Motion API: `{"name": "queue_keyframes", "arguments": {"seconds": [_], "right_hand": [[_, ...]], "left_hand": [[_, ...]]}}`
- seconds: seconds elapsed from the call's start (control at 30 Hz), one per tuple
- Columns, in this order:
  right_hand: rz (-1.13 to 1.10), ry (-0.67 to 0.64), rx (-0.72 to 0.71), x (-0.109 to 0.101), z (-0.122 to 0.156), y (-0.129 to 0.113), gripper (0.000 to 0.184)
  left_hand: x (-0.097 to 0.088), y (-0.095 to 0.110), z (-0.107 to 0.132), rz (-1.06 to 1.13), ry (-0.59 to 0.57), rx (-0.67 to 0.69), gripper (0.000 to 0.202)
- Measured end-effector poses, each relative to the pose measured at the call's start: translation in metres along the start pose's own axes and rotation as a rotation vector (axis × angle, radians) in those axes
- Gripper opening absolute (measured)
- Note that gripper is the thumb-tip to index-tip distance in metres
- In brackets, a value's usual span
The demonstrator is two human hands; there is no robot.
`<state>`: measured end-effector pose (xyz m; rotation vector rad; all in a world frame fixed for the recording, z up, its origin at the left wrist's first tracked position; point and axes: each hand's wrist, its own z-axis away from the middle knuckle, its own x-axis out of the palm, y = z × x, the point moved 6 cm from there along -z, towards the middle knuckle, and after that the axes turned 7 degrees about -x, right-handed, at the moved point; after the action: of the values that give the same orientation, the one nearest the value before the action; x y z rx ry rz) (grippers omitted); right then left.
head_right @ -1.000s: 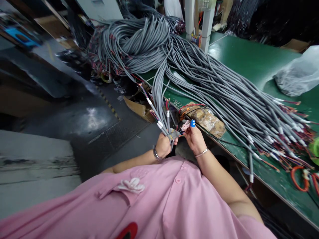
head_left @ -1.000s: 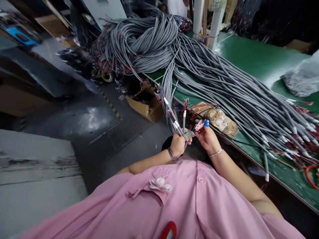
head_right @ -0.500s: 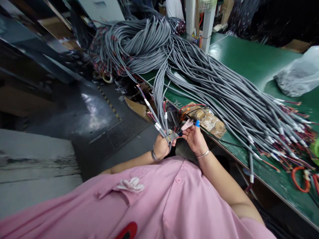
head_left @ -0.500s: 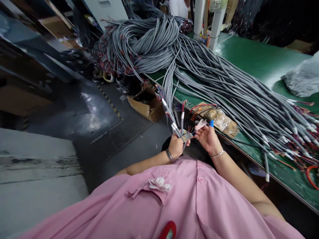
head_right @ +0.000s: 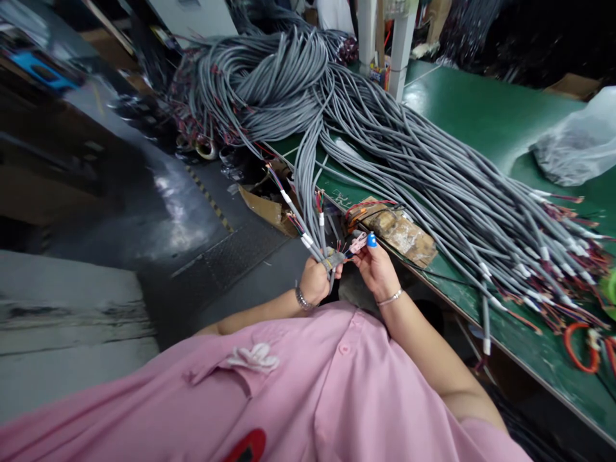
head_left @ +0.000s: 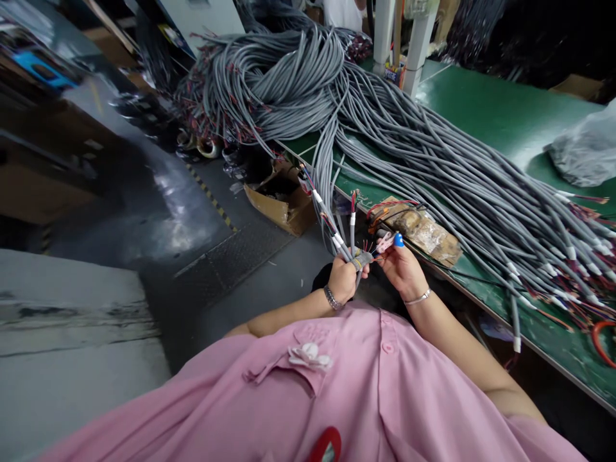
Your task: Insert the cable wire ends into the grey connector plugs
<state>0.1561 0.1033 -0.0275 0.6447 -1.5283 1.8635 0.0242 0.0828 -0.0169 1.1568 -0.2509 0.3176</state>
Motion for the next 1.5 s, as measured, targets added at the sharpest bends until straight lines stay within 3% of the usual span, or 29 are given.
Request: {"name": "queue_keyframes", "arguments": {"seconds": [0.83,1.33,1.5], "right_hand": [[0.0,-0.017,0.048,0.003,0.006,0.001,0.034],[-0.001,0.061,0.002,-0.001,0.002,0.001,0.03],[0.059,0.022,0.028,-0.002,0.002,0.002,0.038]], "left_hand": [[-0.006,0.005,0.011,0.048,-0.007,0.078,0.027],[0.001,0.001,0.002,-0.003,0.003,0.065,0.028],[-0.001,-0.001,0.003,-0.011,-0.008,0.059,0.029]]}}
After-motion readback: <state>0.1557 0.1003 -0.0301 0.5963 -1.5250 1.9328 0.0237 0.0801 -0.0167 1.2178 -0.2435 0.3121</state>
